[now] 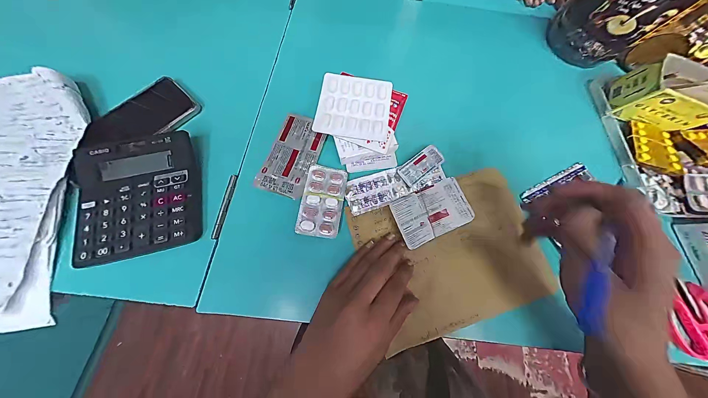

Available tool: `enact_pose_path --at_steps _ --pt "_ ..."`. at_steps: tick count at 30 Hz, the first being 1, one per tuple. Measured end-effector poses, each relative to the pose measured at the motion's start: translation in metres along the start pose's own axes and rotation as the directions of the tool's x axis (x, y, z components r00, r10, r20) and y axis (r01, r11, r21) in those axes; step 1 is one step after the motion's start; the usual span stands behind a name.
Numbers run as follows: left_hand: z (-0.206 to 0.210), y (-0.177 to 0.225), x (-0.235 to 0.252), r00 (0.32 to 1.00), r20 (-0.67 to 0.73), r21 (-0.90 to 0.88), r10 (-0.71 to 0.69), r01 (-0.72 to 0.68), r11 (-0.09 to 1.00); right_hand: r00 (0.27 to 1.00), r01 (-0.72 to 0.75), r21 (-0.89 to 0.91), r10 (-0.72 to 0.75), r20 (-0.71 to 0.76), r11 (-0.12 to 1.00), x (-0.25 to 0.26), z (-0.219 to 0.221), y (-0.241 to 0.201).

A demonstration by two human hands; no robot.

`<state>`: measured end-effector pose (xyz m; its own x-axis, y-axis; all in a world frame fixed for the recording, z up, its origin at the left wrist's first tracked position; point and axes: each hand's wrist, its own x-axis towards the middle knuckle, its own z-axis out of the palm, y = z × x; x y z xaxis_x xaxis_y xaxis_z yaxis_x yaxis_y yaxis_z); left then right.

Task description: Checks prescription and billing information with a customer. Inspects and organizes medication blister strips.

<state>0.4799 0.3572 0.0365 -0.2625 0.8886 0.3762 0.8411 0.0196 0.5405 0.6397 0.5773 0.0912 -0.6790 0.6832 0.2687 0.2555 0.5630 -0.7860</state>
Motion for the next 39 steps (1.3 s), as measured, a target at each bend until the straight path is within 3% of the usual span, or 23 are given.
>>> enact_pose_path --at_steps 1,3,4,8,12,39 --pt "0.001 0.000 0.001 1.000 0.001 0.002 -0.007 0.007 1.000 0.999 -0.029 0.102 0.032 -0.026 0.994 -0.013 0.007 -0.008" --pt "0.002 0.000 0.002 1.000 -0.010 0.013 -0.011 0.011 1.000 0.985 -0.166 0.341 0.141 0.098 0.925 -0.040 0.025 -0.022" --pt "0.003 -0.001 0.002 1.000 -0.029 0.020 -0.001 0.001 1.000 0.978 -0.189 0.358 0.144 0.150 0.915 -0.051 0.033 -0.025" --pt "0.005 0.002 -0.009 0.990 -0.077 0.080 0.116 -0.110 0.991 0.995 -0.057 0.160 0.043 0.088 0.985 -0.067 0.056 -0.023" --pt "0.007 0.021 -0.007 0.985 -0.006 0.087 0.171 -0.170 0.982 0.999 0.011 0.175 -0.017 0.036 0.984 -0.070 0.059 -0.016" --pt "0.016 0.016 -0.007 0.968 -0.024 0.149 0.252 -0.245 0.958 1.000 -0.020 0.107 0.022 -0.022 0.994 -0.065 0.059 -0.007"
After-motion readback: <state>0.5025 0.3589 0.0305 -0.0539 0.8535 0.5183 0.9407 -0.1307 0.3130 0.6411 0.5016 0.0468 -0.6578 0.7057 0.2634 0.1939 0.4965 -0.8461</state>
